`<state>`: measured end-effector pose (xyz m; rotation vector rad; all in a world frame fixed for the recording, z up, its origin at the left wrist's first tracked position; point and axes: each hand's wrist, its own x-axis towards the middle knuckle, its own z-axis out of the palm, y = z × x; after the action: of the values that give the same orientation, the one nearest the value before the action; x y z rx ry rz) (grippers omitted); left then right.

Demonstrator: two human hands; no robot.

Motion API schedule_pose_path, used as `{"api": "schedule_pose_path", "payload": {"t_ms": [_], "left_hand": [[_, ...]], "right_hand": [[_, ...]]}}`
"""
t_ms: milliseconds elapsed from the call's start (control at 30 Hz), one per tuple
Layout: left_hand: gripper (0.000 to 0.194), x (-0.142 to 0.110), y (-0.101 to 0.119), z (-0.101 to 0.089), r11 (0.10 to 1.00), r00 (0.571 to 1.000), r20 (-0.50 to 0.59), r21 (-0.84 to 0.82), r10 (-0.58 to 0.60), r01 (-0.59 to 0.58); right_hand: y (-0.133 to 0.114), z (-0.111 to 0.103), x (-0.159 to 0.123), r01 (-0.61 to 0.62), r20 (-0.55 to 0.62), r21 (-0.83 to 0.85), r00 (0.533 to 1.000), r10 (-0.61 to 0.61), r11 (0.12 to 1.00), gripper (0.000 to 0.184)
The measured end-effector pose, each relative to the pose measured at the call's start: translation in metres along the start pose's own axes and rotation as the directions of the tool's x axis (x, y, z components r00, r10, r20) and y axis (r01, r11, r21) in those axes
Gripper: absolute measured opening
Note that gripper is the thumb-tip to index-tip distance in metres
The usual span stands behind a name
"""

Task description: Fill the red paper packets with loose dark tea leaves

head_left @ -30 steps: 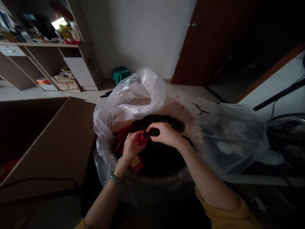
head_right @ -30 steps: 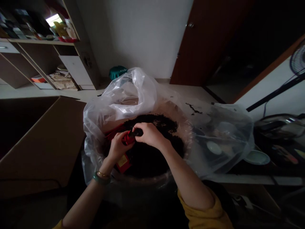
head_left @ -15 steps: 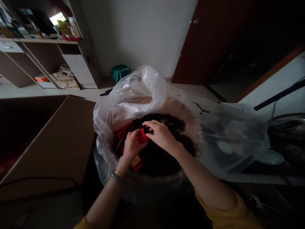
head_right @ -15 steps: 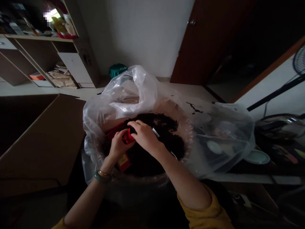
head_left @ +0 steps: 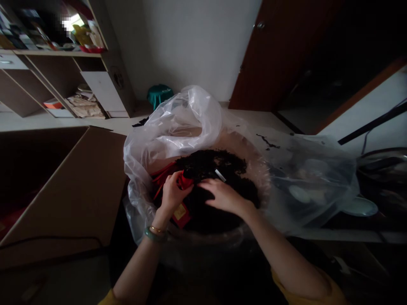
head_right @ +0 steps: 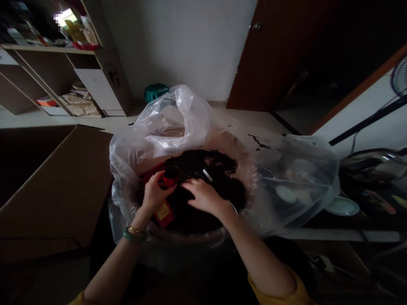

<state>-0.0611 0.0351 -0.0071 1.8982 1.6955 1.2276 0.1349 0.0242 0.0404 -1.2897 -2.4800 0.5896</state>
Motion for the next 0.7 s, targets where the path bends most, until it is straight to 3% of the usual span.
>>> {"api": "schedule_pose_path", "payload": {"t_ms": [133,233,367,533,700], "left_hand": [[0.045,0.002,-0.001,0.000,1.000,1.000,-0.014,0.021,-0.018,0.018],[0.047,0.002,-0.003,-0.002,0.999,1.000,-0.013,0.048,-0.022,0.023],[0.048,0.003,-0.006,-0.003,0.999,1.000,-0.013,0.048,-0.010,0.011],[0.050,0.002,-0.012,-0.002,1.000,0.999,-0.035,0.000,-0.017,0.017],[0.052,0.003,-0.014,-0.002,1.000,0.999,-0.042,-0.006,-0.007,0.007]], "right_hand": [[-0.016,0.041,-0.006,0.113,0.102,-0.324,0.991,-0.083,0.939,0.068],[-0.030,0.060,0.000,0.176,0.177,-0.399,0.978,-0.113,0.900,0.061],[-0.036,0.063,0.010,0.139,0.189,-0.423,0.980,-0.063,0.895,0.042],[-0.029,0.052,0.014,0.030,0.099,-0.338,0.995,0.004,0.941,0.029],[-0.009,0.037,0.020,-0.125,-0.033,-0.006,0.992,0.125,0.992,0.023]]}}
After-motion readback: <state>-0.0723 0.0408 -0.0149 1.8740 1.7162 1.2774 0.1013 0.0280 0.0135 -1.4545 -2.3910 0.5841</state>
